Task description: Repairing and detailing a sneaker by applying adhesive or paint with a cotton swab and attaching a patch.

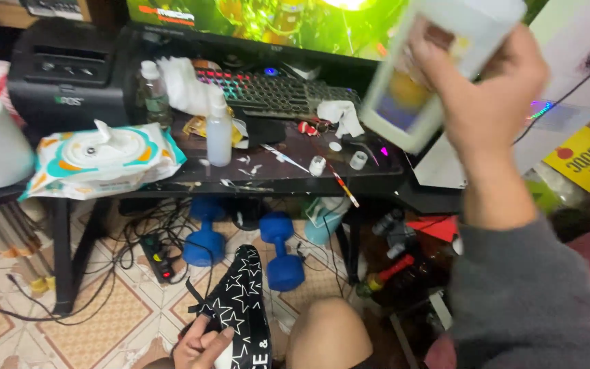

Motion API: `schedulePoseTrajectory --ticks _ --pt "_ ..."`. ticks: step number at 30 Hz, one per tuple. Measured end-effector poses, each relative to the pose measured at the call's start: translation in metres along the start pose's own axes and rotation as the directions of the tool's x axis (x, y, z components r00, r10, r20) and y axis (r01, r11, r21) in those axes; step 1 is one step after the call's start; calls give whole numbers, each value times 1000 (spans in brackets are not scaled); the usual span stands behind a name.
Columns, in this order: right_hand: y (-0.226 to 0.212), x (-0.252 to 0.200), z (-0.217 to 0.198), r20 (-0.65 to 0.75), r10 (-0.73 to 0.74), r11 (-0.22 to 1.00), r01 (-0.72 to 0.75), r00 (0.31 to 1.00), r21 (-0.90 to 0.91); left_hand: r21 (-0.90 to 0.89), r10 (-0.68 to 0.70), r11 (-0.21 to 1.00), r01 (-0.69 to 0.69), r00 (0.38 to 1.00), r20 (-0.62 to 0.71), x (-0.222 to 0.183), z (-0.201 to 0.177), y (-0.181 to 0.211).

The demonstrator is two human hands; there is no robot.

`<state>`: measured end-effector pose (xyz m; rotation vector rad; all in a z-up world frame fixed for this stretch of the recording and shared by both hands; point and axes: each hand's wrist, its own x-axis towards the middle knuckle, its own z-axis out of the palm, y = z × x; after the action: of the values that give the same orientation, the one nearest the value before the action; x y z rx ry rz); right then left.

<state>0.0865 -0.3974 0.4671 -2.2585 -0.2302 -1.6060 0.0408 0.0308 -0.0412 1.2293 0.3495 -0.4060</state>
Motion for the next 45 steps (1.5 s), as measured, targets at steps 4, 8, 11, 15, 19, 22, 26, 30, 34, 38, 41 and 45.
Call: schedulePoseTrajectory --ticks 4,8,11,15,19,22,26,30,34,38,41,45 --pt "-2 -46 -63 183 79 854 28 980 -520 -15 34 999 -33 998 60 -26 18 20" --pt "-12 -86 -71 398 43 775 221 916 -592 -119 21 993 -8 994 110 -25 24 3" --pt "-13 -107 -60 468 290 671 171 835 -722 -206 -55 977 55 998 8 -27 27 -4" --pt "17 -133 -39 516 328 608 241 791 -757 -187 -19 982 29 998 56 -32 24 1" --pt "30 -135 -18 573 399 514 343 716 -786 -142 18 990 -20 1000 -12 -19 15 -21" --pt "36 -129 -4 590 467 506 348 659 -789 -140 42 989 -38 999 24 -27 22 -5" --pt "24 -111 8 585 564 498 325 583 -804 -117 -17 993 14 999 -27 -42 35 23" --pt "28 -108 13 610 556 475 387 565 -791 -167 -5 986 12 999 42 -46 36 29" --pt "25 -103 17 611 580 459 405 538 -791 -147 0 989 5 999 38 -37 30 11" --pt "22 -97 20 604 598 450 403 527 -797 -136 10 991 -5 999 41 -37 30 10" --pt "24 -94 21 617 585 448 425 526 -787 -159 42 987 -30 997 71 -40 32 14" --pt "20 -89 22 612 619 443 424 492 -790 -208 46 978 -18 990 134 -42 31 19"
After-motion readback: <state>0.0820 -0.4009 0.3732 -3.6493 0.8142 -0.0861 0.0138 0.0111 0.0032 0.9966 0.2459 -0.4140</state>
